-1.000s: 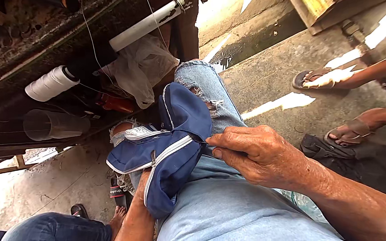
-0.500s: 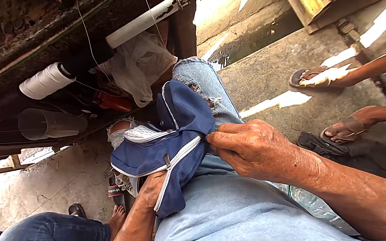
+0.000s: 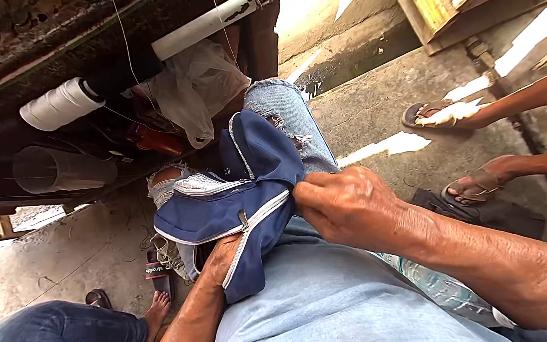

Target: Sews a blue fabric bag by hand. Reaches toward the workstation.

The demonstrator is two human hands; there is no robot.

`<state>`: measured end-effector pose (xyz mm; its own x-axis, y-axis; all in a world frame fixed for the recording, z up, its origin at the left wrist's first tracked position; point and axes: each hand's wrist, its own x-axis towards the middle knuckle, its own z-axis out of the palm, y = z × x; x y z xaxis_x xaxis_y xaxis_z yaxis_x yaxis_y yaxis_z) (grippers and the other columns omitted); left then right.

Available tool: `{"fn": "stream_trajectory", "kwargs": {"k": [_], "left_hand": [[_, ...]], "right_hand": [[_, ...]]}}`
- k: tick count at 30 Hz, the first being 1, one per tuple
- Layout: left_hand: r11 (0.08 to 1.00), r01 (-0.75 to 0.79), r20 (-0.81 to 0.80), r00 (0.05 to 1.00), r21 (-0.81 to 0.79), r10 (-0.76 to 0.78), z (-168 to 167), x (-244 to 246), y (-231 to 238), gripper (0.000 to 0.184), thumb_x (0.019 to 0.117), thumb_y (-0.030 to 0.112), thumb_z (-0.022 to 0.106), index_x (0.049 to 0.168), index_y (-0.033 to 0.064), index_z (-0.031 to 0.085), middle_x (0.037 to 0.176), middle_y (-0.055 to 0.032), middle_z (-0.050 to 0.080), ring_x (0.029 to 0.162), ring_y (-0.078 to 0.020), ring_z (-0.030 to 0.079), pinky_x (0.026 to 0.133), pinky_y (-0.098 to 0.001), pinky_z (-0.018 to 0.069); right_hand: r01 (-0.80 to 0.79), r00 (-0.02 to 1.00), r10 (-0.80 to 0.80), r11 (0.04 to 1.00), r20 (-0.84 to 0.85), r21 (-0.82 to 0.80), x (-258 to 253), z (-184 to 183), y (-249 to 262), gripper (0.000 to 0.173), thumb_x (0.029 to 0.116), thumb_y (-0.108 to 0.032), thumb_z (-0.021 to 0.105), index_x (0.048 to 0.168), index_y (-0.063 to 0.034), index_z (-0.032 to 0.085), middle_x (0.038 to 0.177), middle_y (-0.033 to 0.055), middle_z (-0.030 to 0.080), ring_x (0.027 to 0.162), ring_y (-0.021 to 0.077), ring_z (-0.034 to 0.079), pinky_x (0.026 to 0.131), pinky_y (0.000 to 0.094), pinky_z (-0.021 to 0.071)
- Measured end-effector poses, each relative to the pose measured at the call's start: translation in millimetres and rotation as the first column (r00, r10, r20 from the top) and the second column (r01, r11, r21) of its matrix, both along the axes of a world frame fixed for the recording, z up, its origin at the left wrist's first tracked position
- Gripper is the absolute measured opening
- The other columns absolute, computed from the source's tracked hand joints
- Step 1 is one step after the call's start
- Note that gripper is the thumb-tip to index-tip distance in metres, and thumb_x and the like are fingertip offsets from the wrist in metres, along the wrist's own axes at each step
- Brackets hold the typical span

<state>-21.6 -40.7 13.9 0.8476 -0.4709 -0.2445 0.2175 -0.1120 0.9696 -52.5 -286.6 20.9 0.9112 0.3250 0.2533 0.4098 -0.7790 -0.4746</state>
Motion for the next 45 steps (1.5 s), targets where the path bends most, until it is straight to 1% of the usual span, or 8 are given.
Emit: {"fn": "stream_trajectory", "kwargs": {"k": [8, 13, 22, 26, 30, 39, 42, 45], "left_hand": [[0.998, 0.014, 0.034, 0.999, 0.064, -0.016, -4.2, 5.6, -3.3, 0.023, 0.0967, -0.004, 0.052, 0.081, 0.006, 0.065, 0.076, 0.0149, 0.065, 0.082, 0.0173, 0.059, 0.082, -0.0037, 0.047], [0.924, -0.333, 0.006, 0.941, 0.187, 0.338, -5.3, 10.6, -4.2, 0.006, 0.0896, -0.017, 0.051, 0.086, -0.0124, 0.054, 0.072, 0.0026, 0.059, 0.071, 0.0142, 0.053, 0.072, -0.0028, 0.0437], [0.782, 0.06, 0.087, 0.986, 0.621, -0.144, 1.9, 14.2, 11.6, 0.028, 0.1017, 0.008, 0.053, 0.112, -0.0164, 0.063, 0.104, -0.0175, 0.068, 0.097, 0.001, 0.058, 0.087, -0.0135, 0.0427], [0.977, -0.166, -0.02, 0.985, 0.131, 0.17, 3.0, 8.8, 15.0, 0.017, 0.0887, -0.004, 0.065, 0.096, 0.0117, 0.065, 0.086, 0.0137, 0.071, 0.087, 0.01, 0.066, 0.083, -0.0104, 0.0543], [0.944, -0.003, -0.05, 0.999, -0.33, -0.015, -20.5, 13.5, 47.2, 0.019, 0.094, 0.005, 0.07, 0.109, 0.0149, 0.075, 0.104, 0.0036, 0.077, 0.097, -0.0046, 0.071, 0.092, -0.0241, 0.0581], [0.408, -0.231, -0.35, 0.904, -0.883, -0.246, -52.9, 8.7, 36.8, 0.022, 0.1006, 0.016, 0.06, 0.103, 0.0026, 0.077, 0.101, -0.0075, 0.077, 0.094, -0.0123, 0.073, 0.089, -0.0265, 0.0568], [0.716, -0.299, -0.383, 0.922, -0.631, 0.048, -34.0, 3.4, 23.8, 0.015, 0.0938, 0.003, 0.065, 0.098, 0.0097, 0.079, 0.095, -0.0003, 0.078, 0.092, -0.0048, 0.073, 0.088, -0.022, 0.0588], [0.971, -0.228, -0.073, 0.97, 0.072, 0.233, -8.0, 7.9, 5.8, 0.014, 0.0887, -0.008, 0.062, 0.091, 0.0059, 0.062, 0.082, 0.0112, 0.068, 0.084, 0.0116, 0.063, 0.081, -0.0077, 0.0511]], "right_hand": [[0.098, 0.975, -0.045, 0.965, -0.219, 0.241, 6.7, -5.4, 0.1, 0.013, 0.0889, -0.015, 0.059, 0.076, -0.016, 0.059, 0.058, -0.0082, 0.049, 0.052, 0.0032, 0.05, 0.045, 0.0256, 0.0373], [-0.011, 0.99, 0.058, 0.943, -0.131, 0.334, 6.6, -2.7, -3.6, 0.015, 0.0954, -0.016, 0.059, 0.085, -0.011, 0.068, 0.066, -0.0068, 0.057, 0.058, 0.0006, 0.053, 0.049, 0.0201, 0.041], [-0.017, 0.99, 0.072, 0.913, -0.119, 0.407, 1.5, -4.5, -7.6, 0.014, 0.0947, -0.014, 0.058, 0.093, -0.0074, 0.07, 0.069, -0.0066, 0.06, 0.06, -0.0019, 0.054, 0.052, 0.0165, 0.044], [-0.018, 0.99, 0.074, 0.909, -0.119, 0.417, 1.3, -4.3, -6.5, 0.014, 0.0956, -0.013, 0.058, 0.094, -0.0067, 0.07, 0.069, -0.0064, 0.059, 0.059, -0.0022, 0.053, 0.051, 0.0162, 0.0434], [-0.009, 0.991, 0.063, 0.904, -0.114, 0.426, 1.6, -6.4, -5.6, 0.013, 0.0958, -0.012, 0.058, 0.094, -0.0066, 0.07, 0.068, -0.0065, 0.059, 0.059, -0.0019, 0.053, 0.051, 0.0165, 0.0432], [-0.009, 0.975, 0.079, 0.948, -0.206, 0.32, 1.1, -2.1, -6.1, 0.013, 0.0978, -0.02, 0.056, 0.1, -0.0128, 0.067, 0.069, -0.0099, 0.057, 0.059, -0.0019, 0.052, 0.05, 0.0188, 0.0431], [-0.014, 0.961, 0.077, 0.972, -0.265, 0.233, 1.1, 1.1, -7.7, 0.012, 0.0981, -0.022, 0.054, 0.099, -0.0154, 0.064, 0.067, -0.0106, 0.054, 0.057, 0.0002, 0.052, 0.049, 0.0219, 0.0422], [-0.018, 0.936, 0.083, 0.982, -0.342, 0.189, 3.9, 6.0, -9.5, 0.006, 0.0952, -0.019, 0.057, 0.094, -0.0174, 0.062, 0.064, -0.0112, 0.052, 0.055, 0.0003, 0.051, 0.047, 0.0224, 0.0411]]}}
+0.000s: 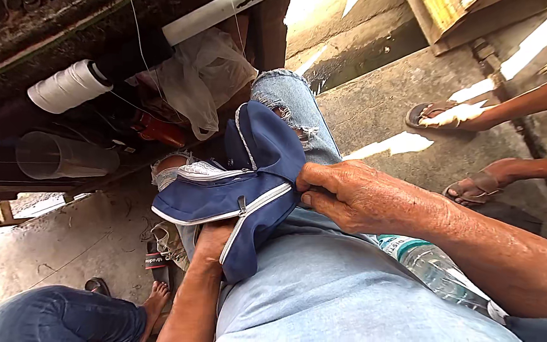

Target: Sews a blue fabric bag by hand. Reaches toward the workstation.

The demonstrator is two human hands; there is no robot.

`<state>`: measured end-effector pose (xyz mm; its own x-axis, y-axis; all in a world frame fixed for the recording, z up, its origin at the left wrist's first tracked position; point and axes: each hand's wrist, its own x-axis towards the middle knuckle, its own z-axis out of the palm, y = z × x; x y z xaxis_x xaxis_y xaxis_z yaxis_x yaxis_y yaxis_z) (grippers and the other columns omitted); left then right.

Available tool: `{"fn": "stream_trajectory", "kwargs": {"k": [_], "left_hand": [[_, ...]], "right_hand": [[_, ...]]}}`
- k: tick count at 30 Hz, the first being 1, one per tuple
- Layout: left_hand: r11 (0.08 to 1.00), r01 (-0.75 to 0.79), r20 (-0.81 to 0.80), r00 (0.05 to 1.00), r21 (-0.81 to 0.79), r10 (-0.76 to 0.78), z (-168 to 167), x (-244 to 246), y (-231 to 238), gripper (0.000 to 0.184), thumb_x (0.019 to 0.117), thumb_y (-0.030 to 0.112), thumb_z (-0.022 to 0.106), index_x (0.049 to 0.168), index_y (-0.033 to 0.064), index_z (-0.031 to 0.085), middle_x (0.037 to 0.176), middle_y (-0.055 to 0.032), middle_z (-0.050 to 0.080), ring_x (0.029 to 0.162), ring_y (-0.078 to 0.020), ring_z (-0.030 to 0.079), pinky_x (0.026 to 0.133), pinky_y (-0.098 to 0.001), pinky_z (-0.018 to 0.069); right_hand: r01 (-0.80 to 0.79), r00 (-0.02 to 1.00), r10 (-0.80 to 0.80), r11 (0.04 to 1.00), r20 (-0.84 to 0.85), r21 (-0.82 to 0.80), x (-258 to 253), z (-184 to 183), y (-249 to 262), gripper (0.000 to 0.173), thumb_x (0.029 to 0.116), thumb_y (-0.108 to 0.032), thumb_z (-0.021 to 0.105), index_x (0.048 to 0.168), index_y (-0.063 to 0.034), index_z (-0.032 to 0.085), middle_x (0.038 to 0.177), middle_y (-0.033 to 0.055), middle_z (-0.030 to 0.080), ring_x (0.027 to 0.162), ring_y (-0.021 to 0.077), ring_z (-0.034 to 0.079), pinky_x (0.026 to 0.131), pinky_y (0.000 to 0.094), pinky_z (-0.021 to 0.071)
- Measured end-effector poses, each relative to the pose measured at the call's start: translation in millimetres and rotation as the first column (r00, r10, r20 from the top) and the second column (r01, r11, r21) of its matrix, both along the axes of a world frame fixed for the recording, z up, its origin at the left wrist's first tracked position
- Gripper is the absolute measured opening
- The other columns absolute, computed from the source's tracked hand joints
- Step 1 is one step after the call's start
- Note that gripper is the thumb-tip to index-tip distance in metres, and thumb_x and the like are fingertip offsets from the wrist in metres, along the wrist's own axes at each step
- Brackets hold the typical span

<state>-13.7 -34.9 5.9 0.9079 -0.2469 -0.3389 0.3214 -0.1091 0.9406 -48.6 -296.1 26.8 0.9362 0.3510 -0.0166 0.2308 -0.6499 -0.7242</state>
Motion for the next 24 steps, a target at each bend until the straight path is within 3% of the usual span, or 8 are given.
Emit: {"fn": "stream_trajectory", "kwargs": {"k": [1, 2, 5, 7, 10, 15, 21, 24], "left_hand": [[0.973, 0.063, 0.076, 0.994, 0.222, -0.081, 5.2, 3.2, -5.5, 0.003, 0.0888, -0.005, 0.062, 0.092, -0.0063, 0.062, 0.082, 0.0036, 0.065, 0.083, 0.0113, 0.058, 0.081, -0.0063, 0.0454], [0.909, 0.102, 0.116, 0.98, 0.403, -0.161, 8.2, 6.2, -11.3, 0.013, 0.09, -0.002, 0.063, 0.094, -0.0139, 0.064, 0.085, -0.0059, 0.066, 0.084, 0.0069, 0.057, 0.08, -0.0084, 0.0424], [0.727, 0.172, 0.049, 0.961, 0.665, -0.273, 11.2, 11.6, -25.1, 0.024, 0.0932, 0.003, 0.061, 0.105, -0.0175, 0.065, 0.102, -0.0239, 0.069, 0.096, -0.012, 0.061, 0.089, -0.0231, 0.0436], [0.721, 0.191, 0.012, 0.964, 0.666, -0.267, 12.1, 11.3, -27.1, 0.022, 0.095, 0.002, 0.06, 0.105, -0.0167, 0.065, 0.101, -0.0232, 0.068, 0.095, -0.012, 0.06, 0.088, -0.0228, 0.0439], [0.815, 0.179, 0.031, 0.972, 0.552, -0.235, 11.5, 11.0, -23.3, 0.017, 0.0953, -0.002, 0.056, 0.101, -0.0169, 0.063, 0.092, -0.0169, 0.065, 0.087, -0.0033, 0.056, 0.081, -0.0142, 0.042], [0.778, 0.226, 0.002, 0.96, 0.587, -0.28, 12.3, 15.5, -21.2, 0.016, 0.0973, -0.001, 0.054, 0.096, -0.0133, 0.063, 0.087, -0.0148, 0.063, 0.083, -0.0057, 0.056, 0.079, -0.0185, 0.0428], [0.884, 0.154, 0.079, 0.975, 0.442, -0.209, 9.9, 11.9, -15.8, 0.011, 0.0987, 0.003, 0.058, 0.098, -0.0067, 0.063, 0.083, 0.0009, 0.06, 0.08, 0.0098, 0.054, 0.076, -0.008, 0.0434], [0.834, 0.175, 0.074, 0.966, 0.523, -0.249, 5.5, 15.7, -15.2, 0.015, 0.0934, 0.005, 0.064, 0.091, -0.0091, 0.065, 0.08, -0.0054, 0.063, 0.077, 0.0032, 0.055, 0.074, -0.0139, 0.0439]], "right_hand": [[0.0, 1.0, 0.0, 1.0, -0.016, -0.007, 1.1, 1.1, 0.3, 0.005, 0.0935, -0.018, 0.058, 0.091, -0.0177, 0.062, 0.063, -0.0111, 0.052, 0.054, 0.0004, 0.051, 0.046, 0.0226, 0.0407], [0.003, 1.0, -0.003, 1.0, -0.023, -0.01, 2.3, 1.9, 0.8, 0.004, 0.0918, -0.017, 0.058, 0.089, -0.0179, 0.062, 0.062, -0.0109, 0.052, 0.054, 0.0005, 0.051, 0.046, 0.0228, 0.0404], [0.026, 1.0, -0.026, 1.0, -0.005, 0.002, 4.6, 2.3, 2.0, 0.005, 0.0899, -0.015, 0.058, 0.087, -0.0172, 0.062, 0.062, -0.0103, 0.052, 0.054, 0.0009, 0.051, 0.046, 0.0232, 0.0397], [0.036, 0.999, -0.036, 0.999, 0.017, 0.005, 4.1, 2.1, 3.2, 0.007, 0.0916, -0.016, 0.057, 0.086, -0.0172, 0.062, 0.061, -0.0105, 0.051, 0.053, 0.0007, 0.05, 0.045, 0.0229, 0.0383], [0.053, 0.998, -0.054, 0.999, 0.04, 0.013, 1.7, 1.8, 5.9, 0.01, 0.0935, -0.017, 0.055, 0.087, -0.0168, 0.062, 0.062, -0.0102, 0.051, 0.055, 0.0008, 0.05, 0.047, 0.0228, 0.0385], [0.074, 0.991, -0.078, 0.997, 0.105, 0.037, -2.5, -5.1, 7.6, 0.013, 0.0954, -0.018, 0.055, 0.088, -0.0158, 0.065, 0.066, -0.0087, 0.054, 0.058, 0.0021, 0.053, 0.049, 0.0241, 0.0409], [0.206, 0.944, -0.207, 0.978, 0.258, 0.035, -13.5, -9.5, -1.1, 0.023, 0.1019, -0.021, 0.055, 0.106, -0.0108, 0.076, 0.077, -0.0034, 0.069, 0.065, 0.0058, 0.062, 0.055, 0.0274, 0.0489], [0.339, 0.884, -0.37, 0.928, 0.287, 0.153, -17.8, -4.3, -11.8, 0.02, 0.102, -0.012, 0.058, 0.106, -0.0025, 0.075, 0.085, 0.0018, 0.071, 0.073, 0.0013, 0.064, 0.065, 0.0186, 0.0528]]}}
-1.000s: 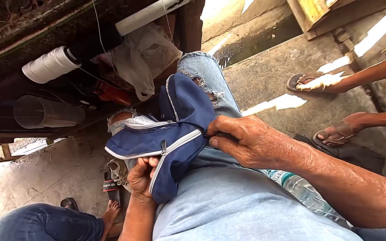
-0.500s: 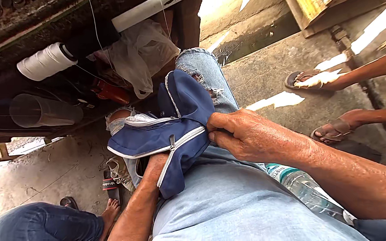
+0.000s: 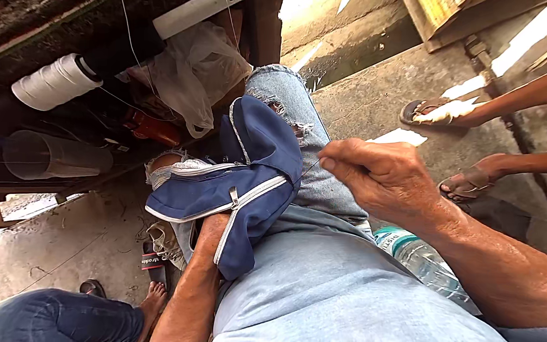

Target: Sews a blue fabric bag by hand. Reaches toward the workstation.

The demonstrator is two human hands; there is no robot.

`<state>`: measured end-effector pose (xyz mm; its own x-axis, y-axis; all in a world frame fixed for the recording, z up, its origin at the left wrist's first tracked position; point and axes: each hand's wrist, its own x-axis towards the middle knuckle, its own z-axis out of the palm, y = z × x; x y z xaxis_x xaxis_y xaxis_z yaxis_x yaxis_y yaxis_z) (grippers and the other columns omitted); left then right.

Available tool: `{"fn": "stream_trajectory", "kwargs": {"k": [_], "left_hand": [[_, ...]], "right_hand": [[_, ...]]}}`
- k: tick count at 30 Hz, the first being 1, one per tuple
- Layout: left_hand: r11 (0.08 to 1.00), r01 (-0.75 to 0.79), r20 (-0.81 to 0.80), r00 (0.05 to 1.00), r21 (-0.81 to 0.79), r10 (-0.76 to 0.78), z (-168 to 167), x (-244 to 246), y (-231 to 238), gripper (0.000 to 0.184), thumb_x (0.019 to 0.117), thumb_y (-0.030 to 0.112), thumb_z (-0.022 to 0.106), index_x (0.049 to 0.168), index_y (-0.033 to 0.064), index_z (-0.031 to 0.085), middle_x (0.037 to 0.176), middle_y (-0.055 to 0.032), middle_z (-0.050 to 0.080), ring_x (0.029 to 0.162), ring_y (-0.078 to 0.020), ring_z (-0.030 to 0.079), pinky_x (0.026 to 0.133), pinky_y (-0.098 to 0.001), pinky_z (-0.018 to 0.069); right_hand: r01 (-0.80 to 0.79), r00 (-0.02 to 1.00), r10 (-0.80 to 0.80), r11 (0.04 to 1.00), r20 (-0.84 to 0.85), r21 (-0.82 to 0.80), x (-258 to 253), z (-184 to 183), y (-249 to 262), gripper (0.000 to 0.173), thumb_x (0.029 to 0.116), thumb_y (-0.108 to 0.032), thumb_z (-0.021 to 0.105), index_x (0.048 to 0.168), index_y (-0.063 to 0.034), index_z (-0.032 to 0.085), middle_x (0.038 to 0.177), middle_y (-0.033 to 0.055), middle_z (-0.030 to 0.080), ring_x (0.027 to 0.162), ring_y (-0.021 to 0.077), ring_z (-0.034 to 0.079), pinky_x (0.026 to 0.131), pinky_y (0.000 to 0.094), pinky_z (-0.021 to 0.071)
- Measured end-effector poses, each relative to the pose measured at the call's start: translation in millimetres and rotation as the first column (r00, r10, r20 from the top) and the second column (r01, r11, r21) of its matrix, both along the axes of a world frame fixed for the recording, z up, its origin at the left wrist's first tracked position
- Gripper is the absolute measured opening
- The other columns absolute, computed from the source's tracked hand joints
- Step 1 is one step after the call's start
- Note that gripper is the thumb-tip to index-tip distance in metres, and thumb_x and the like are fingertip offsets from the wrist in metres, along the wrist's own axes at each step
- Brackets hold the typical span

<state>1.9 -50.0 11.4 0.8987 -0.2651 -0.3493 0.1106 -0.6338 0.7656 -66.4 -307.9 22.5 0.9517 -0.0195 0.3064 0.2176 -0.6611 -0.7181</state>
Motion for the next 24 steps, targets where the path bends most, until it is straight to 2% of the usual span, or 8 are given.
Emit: {"fn": "stream_trajectory", "kwargs": {"k": [4, 7, 10, 13, 16, 18, 20, 24], "left_hand": [[0.962, 0.209, 0.126, 0.964, 0.178, -0.233, -56.8, -0.1, 23.1, 0.03, 0.0983, 0.022, 0.063, 0.105, -0.0055, 0.073, 0.103, -0.0198, 0.073, 0.102, -0.0228, 0.069, 0.095, -0.0373, 0.0507], [0.958, 0.148, -0.056, 0.989, 0.244, -0.138, 2.0, 2.0, 3.9, 0.023, 0.1004, 0.006, 0.055, 0.109, -0.0134, 0.065, 0.105, -0.0223, 0.067, 0.1, -0.0142, 0.06, 0.093, -0.0257, 0.0434], [0.999, -0.014, 0.05, 0.999, -0.039, 0.016, 11.3, -5.8, 11.2, 0.009, 0.0911, 0.002, 0.064, 0.089, -0.0058, 0.065, 0.079, 0.0018, 0.064, 0.08, 0.0116, 0.056, 0.077, -0.0068, 0.0434], [0.905, -0.084, -0.032, 0.996, -0.417, 0.078, 4.0, -9.1, 22.7, 0.019, 0.0854, -0.003, 0.068, 0.093, 0.0142, 0.067, 0.085, 0.0188, 0.071, 0.087, 0.0129, 0.065, 0.084, -0.0092, 0.0535], [0.851, -0.147, -0.1, 0.989, -0.503, 0.111, 4.5, -10.6, 25.0, 0.025, 0.0841, -0.006, 0.069, 0.094, 0.0164, 0.07, 0.087, 0.0158, 0.074, 0.087, 0.0069, 0.069, 0.085, -0.0141, 0.0573], [0.848, -0.154, -0.102, 0.988, -0.508, 0.119, 3.2, -10.3, 25.8, 0.025, 0.0839, -0.007, 0.068, 0.094, 0.0158, 0.069, 0.086, 0.0146, 0.074, 0.086, 0.0059, 0.069, 0.084, -0.0148, 0.0579], [0.836, -0.149, -0.098, 0.989, -0.528, 0.115, 0.6, -8.7, 26.3, 0.026, 0.0837, -0.009, 0.068, 0.095, 0.0144, 0.069, 0.087, 0.0128, 0.075, 0.086, 0.0043, 0.07, 0.085, -0.0161, 0.0586], [0.861, -0.172, -0.12, 0.984, -0.479, 0.13, 3.6, -8.3, 21.6, 0.026, 0.0832, -0.011, 0.066, 0.095, 0.0119, 0.067, 0.084, 0.0121, 0.075, 0.083, 0.0043, 0.07, 0.082, -0.0154, 0.0591]], "right_hand": [[0.182, 0.982, -0.19, 0.966, 0.023, 0.181, -6.3, 1.3, -16.8, 0.018, 0.1025, -0.006, 0.057, 0.109, 0.0031, 0.071, 0.087, -0.0003, 0.067, 0.069, -0.0056, 0.055, 0.063, 0.0103, 0.047], [0.126, 0.986, -0.05, 0.845, -0.158, 0.519, -13.7, -3.0, -15.3, 0.025, 0.1047, -0.012, 0.054, 0.126, -0.004, 0.064, 0.073, -0.0043, 0.061, 0.052, -0.001, 0.05, 0.045, 0.0134, 0.0436], [0.04, 0.901, 0.344, 0.541, -0.265, 0.84, -21.4, -11.9, -7.1, 0.029, 0.1047, -0.019, 0.054, 0.132, -0.014, 0.064, 0.064, -0.0028, 0.057, 0.045, 0.001, 0.048, 0.041, 0.0152, 0.041], [-0.146, 0.748, 0.636, 0.435, -0.188, 0.889, -21.4, -19.7, -5.7, 0.02, 0.1047, -0.018, 0.056, 0.106, -0.0059, 0.071, 0.064, -0.0076, 0.057, 0.05, -0.0038, 0.049, 0.045, 0.0108, 0.0393], [-0.409, 0.637, 0.724, 0.607, -0.263, 0.681, -18.2, -21.3, -15.7, 0.026, 0.105, -0.02, 0.055, 0.094, -0.005, 0.072, 0.071, -0.0084, 0.061, 0.06, -0.0059, 0.053, 0.053, 0.0111, 0.0425], [-0.41, 0.698, 0.576, 0.808, -0.424, 0.423, -20.1, -19.2, -22.3, 0.028, 0.1039, -0.034, 0.057, 0.096, -0.0132, 0.074, 0.073, -0.0108, 0.063, 0.064, -0.0059, 0.055, 0.055, 0.0145, 0.0438], [-0.27, 0.837, 0.361, 0.926, -0.411, 0.264, -20.3, -16.8, -23.0, 0.027, 0.1011, -0.039, 0.059, 0.096, -0.0167, 0.074, 0.072, -0.0123, 0.062, 0.061, -0.005, 0.055, 0.053, 0.0152, 0.0456], [0.087, 0.973, -0.04, 0.976, -0.227, 0.198, -19.2, -18.8, -1.8, 0.029, 0.1023, -0.024, 0.058, 0.079, -0.0107, 0.071, 0.062, -0.0083, 0.056, 0.052, -0.0031, 0.049, 0.046, 0.0161, 0.0389]]}}
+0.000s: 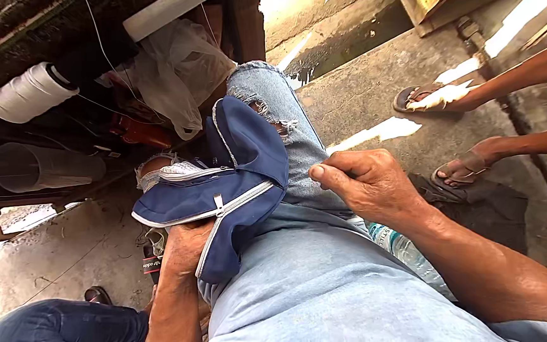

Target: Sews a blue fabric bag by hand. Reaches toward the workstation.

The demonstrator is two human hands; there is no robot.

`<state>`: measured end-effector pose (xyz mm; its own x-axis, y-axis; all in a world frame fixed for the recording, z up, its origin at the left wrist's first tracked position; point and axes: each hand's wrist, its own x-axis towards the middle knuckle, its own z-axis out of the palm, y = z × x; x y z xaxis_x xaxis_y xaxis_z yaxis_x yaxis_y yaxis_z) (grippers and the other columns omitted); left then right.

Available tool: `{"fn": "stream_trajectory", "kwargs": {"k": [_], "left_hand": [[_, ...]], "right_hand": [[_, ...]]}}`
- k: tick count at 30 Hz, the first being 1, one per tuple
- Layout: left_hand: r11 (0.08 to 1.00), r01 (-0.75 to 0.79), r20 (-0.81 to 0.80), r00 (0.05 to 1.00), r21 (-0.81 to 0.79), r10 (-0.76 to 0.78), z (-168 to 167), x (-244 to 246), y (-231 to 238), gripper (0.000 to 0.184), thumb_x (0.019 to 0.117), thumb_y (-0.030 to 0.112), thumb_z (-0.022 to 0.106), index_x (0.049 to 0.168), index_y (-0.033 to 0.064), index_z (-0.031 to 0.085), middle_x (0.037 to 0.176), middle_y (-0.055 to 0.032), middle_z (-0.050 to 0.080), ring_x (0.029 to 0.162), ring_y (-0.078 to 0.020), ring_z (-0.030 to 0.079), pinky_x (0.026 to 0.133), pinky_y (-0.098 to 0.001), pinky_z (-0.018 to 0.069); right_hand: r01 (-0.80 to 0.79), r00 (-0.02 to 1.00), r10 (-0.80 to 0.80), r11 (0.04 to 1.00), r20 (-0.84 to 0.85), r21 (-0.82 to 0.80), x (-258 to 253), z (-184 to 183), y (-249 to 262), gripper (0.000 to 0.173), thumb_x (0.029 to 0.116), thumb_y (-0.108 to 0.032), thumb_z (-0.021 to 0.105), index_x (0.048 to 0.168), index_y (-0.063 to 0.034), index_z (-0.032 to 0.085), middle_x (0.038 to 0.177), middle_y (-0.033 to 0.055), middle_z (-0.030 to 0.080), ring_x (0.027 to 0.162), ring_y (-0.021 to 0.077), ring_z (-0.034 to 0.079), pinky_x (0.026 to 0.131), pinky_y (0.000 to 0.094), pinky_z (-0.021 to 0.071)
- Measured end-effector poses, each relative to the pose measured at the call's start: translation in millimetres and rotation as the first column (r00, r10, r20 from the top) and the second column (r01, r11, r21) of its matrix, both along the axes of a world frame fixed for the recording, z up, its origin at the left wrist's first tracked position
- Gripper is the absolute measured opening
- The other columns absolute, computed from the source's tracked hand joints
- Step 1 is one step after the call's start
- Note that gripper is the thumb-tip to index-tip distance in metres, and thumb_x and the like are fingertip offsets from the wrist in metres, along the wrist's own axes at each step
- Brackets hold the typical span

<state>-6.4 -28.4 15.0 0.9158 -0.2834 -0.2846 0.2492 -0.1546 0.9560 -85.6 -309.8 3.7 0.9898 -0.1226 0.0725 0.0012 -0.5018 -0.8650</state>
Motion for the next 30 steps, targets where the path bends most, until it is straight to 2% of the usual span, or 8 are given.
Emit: {"fn": "stream_trajectory", "kwargs": {"k": [4, 8, 11, 14, 18, 25, 27, 30], "left_hand": [[1.0, 0.004, 0.02, 1.0, -0.023, -0.003, -0.6, -0.8, 1.0, 0.028, 0.0823, -0.012, 0.066, 0.098, 0.0113, 0.066, 0.086, 0.0122, 0.075, 0.085, 0.0042, 0.07, 0.084, -0.0154, 0.0588], [0.999, 0.012, 0.013, 1.0, -0.051, -0.011, -2.9, -3.8, 4.0, 0.028, 0.0834, -0.01, 0.067, 0.1, 0.0118, 0.065, 0.089, 0.0118, 0.075, 0.088, 0.0028, 0.071, 0.086, -0.0171, 0.059], [0.998, 0.013, 0.008, 1.0, -0.063, -0.012, -3.7, -5.5, 3.9, 0.027, 0.0842, -0.009, 0.068, 0.1, 0.0123, 0.067, 0.09, 0.0116, 0.075, 0.089, 0.0028, 0.071, 0.086, -0.0173, 0.0589], [0.998, -0.009, -0.006, 1.0, -0.055, 0.009, -3.6, -6.2, 4.0, 0.026, 0.0838, -0.011, 0.067, 0.098, 0.0119, 0.067, 0.087, 0.011, 0.075, 0.087, 0.003, 0.071, 0.085, -0.0169, 0.0592], [0.998, -0.012, -0.009, 1.0, -0.056, 0.011, -5.1, -6.7, 5.0, 0.026, 0.0834, -0.009, 0.068, 0.098, 0.0125, 0.068, 0.088, 0.0116, 0.075, 0.087, 0.0034, 0.071, 0.086, -0.0165, 0.0589], [0.954, 0.222, 0.162, 0.968, -0.2, -0.192, -25.4, 1.1, 36.0, 0.023, 0.0924, 0.002, 0.07, 0.113, 0.0124, 0.068, 0.105, 0.0039, 0.077, 0.098, -0.0078, 0.072, 0.094, -0.0281, 0.0595], [0.951, 0.237, 0.166, 0.965, -0.199, -0.205, -27.0, 0.6, 42.6, 0.02, 0.0943, 0.003, 0.069, 0.113, 0.0097, 0.07, 0.106, 0.0008, 0.077, 0.099, -0.0101, 0.072, 0.094, -0.0296, 0.0594], [0.957, 0.234, 0.174, 0.963, -0.171, -0.205, -28.8, -0.8, 51.6, 0.017, 0.0964, 0.007, 0.068, 0.113, 0.0072, 0.072, 0.106, -0.0014, 0.077, 0.098, -0.0112, 0.073, 0.093, -0.0302, 0.0598]], "right_hand": [[-0.016, 0.993, 0.02, 0.999, -0.115, 0.032, -2.0, -9.5, 12.8, 0.015, 0.095, -0.023, 0.066, 0.094, -0.0118, 0.076, 0.075, -0.0077, 0.066, 0.061, -0.0026, 0.058, 0.054, 0.016, 0.0495], [-0.055, 0.975, 0.093, 0.98, -0.2, 0.191, 1.2, -9.8, 22.0, 0.026, 0.0939, -0.02, 0.069, 0.117, -0.0086, 0.075, 0.084, -0.0061, 0.072, 0.067, -0.0021, 0.064, 0.061, 0.0162, 0.0546], [-0.02, 0.972, 0.095, 0.947, -0.217, 0.321, 5.8, -11.9, 31.6, 0.015, 0.0941, -0.014, 0.071, 0.106, -0.0079, 0.077, 0.079, -0.0042, 0.073, 0.065, -0.0006, 0.065, 0.06, 0.0171, 0.0547], [-0.003, 0.96, 0.145, 0.86, -0.238, 0.511, 4.8, -11.3, 27.8, 0.006, 0.0934, -0.008, 0.071, 0.089, -0.008, 0.075, 0.072, -0.0025, 0.068, 0.052, 0.0019, 0.053, 0.046, 0.017, 0.0436], [-0.005, 0.965, 0.206, 0.64, -0.165, 0.769, -4.3, -6.3, 12.9, 0.007, 0.0934, -0.008, 0.066, 0.092, -0.0084, 0.073, 0.089, 0.0029, 0.066, 0.05, 0.0024, 0.048, 0.042, 0.0162, 0.0426], [-0.113, 0.962, 0.273, 0.367, 0.009, 0.923, -1.8, -6.2, 1.2, 0.009, 0.0977, -0.014, 0.062, 0.092, -0.011, 0.069, 0.107, 0.0053, 0.067, 0.058, 0.0027, 0.055, 0.049, 0.0176, 0.0484], [-0.116, 0.951, 0.308, 0.318, 0.013, 0.941, -2.2, -8.2, -0.4, 0.011, 0.0991, -0.015, 0.06, 0.094, -0.0106, 0.069, 0.106, 0.0066, 0.068, 0.058, 0.0036, 0.056, 0.049, 0.018, 0.0488], [-0.109, 0.935, 0.355, 0.316, -0.011, 0.942, -2.0, -13.2, 1.2, 0.011, 0.0999, -0.016, 0.06, 0.099, -0.0111, 0.071, 0.087, 0.0042, 0.067, 0.056, 0.003, 0.056, 0.05, 0.0169, 0.0483]]}}
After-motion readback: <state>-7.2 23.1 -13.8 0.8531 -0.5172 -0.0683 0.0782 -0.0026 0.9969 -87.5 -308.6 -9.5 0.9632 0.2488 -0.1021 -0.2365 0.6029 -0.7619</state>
